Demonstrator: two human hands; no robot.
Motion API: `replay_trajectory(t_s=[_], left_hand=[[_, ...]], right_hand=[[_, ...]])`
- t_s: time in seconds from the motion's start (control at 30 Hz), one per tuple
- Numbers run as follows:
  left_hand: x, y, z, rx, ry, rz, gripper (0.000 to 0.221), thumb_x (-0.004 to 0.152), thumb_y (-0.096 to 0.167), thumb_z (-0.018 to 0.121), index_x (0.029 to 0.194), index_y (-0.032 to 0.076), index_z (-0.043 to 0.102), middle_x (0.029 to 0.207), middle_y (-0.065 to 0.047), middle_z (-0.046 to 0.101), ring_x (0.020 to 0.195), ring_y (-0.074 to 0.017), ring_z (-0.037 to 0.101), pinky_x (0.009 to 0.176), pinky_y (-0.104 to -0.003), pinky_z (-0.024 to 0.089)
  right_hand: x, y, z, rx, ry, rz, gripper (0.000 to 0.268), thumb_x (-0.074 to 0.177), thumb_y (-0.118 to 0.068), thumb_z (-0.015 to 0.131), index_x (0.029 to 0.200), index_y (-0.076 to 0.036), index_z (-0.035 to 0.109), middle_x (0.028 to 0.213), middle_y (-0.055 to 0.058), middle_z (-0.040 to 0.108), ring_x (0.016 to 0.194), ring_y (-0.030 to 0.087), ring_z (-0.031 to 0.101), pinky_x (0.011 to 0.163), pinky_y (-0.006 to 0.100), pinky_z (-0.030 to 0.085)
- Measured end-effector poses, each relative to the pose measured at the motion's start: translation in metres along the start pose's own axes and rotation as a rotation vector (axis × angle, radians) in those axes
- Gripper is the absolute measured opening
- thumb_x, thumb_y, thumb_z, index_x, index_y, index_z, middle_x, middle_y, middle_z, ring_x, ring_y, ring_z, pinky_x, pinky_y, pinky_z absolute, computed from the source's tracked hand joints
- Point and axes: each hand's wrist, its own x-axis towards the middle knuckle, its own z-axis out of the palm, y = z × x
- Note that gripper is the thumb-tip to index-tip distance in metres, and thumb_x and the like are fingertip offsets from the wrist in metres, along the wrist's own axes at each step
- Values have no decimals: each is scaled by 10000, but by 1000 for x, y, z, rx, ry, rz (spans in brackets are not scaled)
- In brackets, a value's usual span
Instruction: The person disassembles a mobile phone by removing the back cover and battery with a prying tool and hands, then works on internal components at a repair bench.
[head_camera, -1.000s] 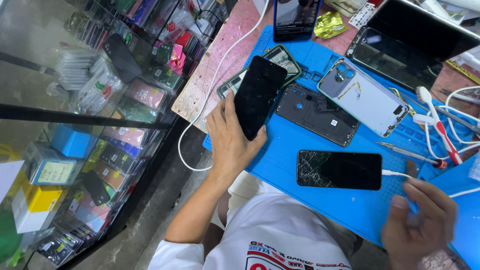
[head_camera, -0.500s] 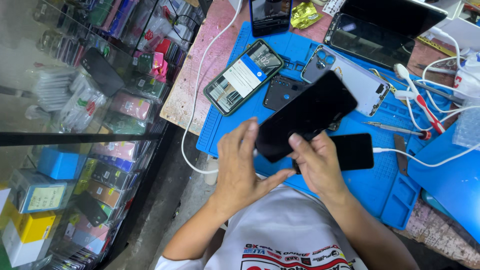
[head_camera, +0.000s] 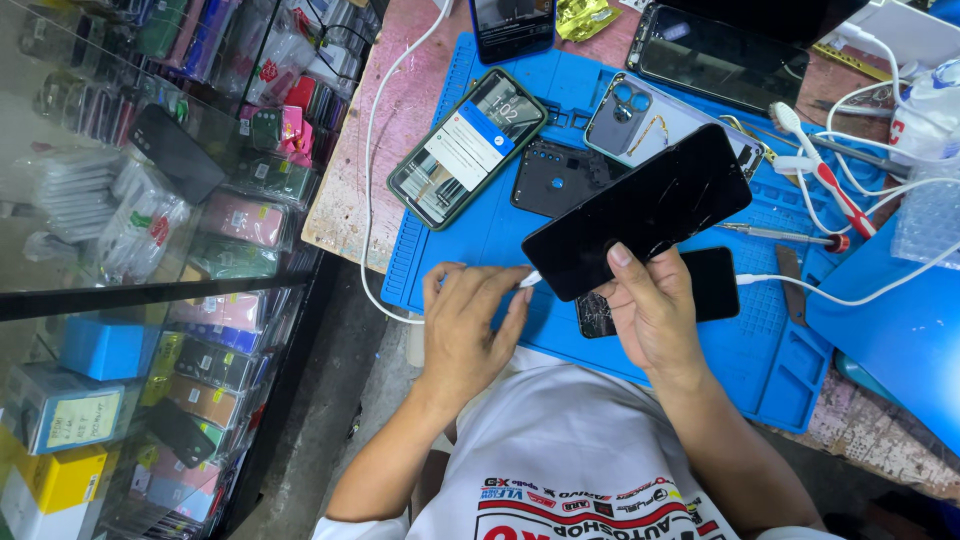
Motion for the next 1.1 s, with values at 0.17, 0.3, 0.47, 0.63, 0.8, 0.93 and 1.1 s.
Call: replay_trajectory(t_s=[0.17,0.3,0.47,0.63,0.8,0.93,1.1], left_hand=[[2,1,2,-55,11,53,255,870,122,835,1083,55,712,984,-55,690,883,-233,634,853,-381,470],[2,0,5,-48,28,56,234,870,78,837,1072,52,724,963,-51,692,862,-229,631,822,-372,484],[0,-4,7,-64,56,91,227,851,46,831,1045,43,713,958,-53,686,863,-236,626,826,-376,491],[0,-7,6,-50,57,126,236,839,34,825,1044,36,708,954,-58,677,865,-250,624,821,-388,485],[0,-7,8,-36,39,119,229,847,28,822,1039,47,698,968,-53,680,879,-254,633,827,-389,482],[0,-7,11,-15,30,130,232,843,28,822,1033,45,691,969,-59,683,879,-256,634,841,-395,481],[0,-6,16,5,31,138,239,838,29,826,1028,41,681,970,-61,693,876,-255,638,864,-400,483]], right_hand=[[-5,-2,6,-5,22,-6,299,1062,-17,567,1357,-39,532,1287,120,652,1181,225,684,1007,460,598],[-7,2,6,-19,25,-31,305,1070,-1,571,1370,-25,521,1275,128,649,1152,238,687,963,497,605],[-11,2,8,-19,14,-46,347,1060,-6,575,1396,-35,497,1319,124,618,1214,238,657,1030,503,586],[-14,3,8,-28,-8,-38,355,1070,-7,580,1412,-22,490,1369,127,605,1278,240,623,1092,486,543],[-13,4,7,-18,-1,-13,369,1059,-28,573,1418,-29,487,1359,123,608,1261,233,628,1072,465,548],[-15,4,4,-16,5,-13,364,1066,-32,576,1419,-26,488,1365,124,607,1262,220,624,1085,435,534],[-14,4,0,-4,-1,-27,358,1066,-33,581,1412,-19,495,1352,120,615,1251,213,632,1086,428,539]])
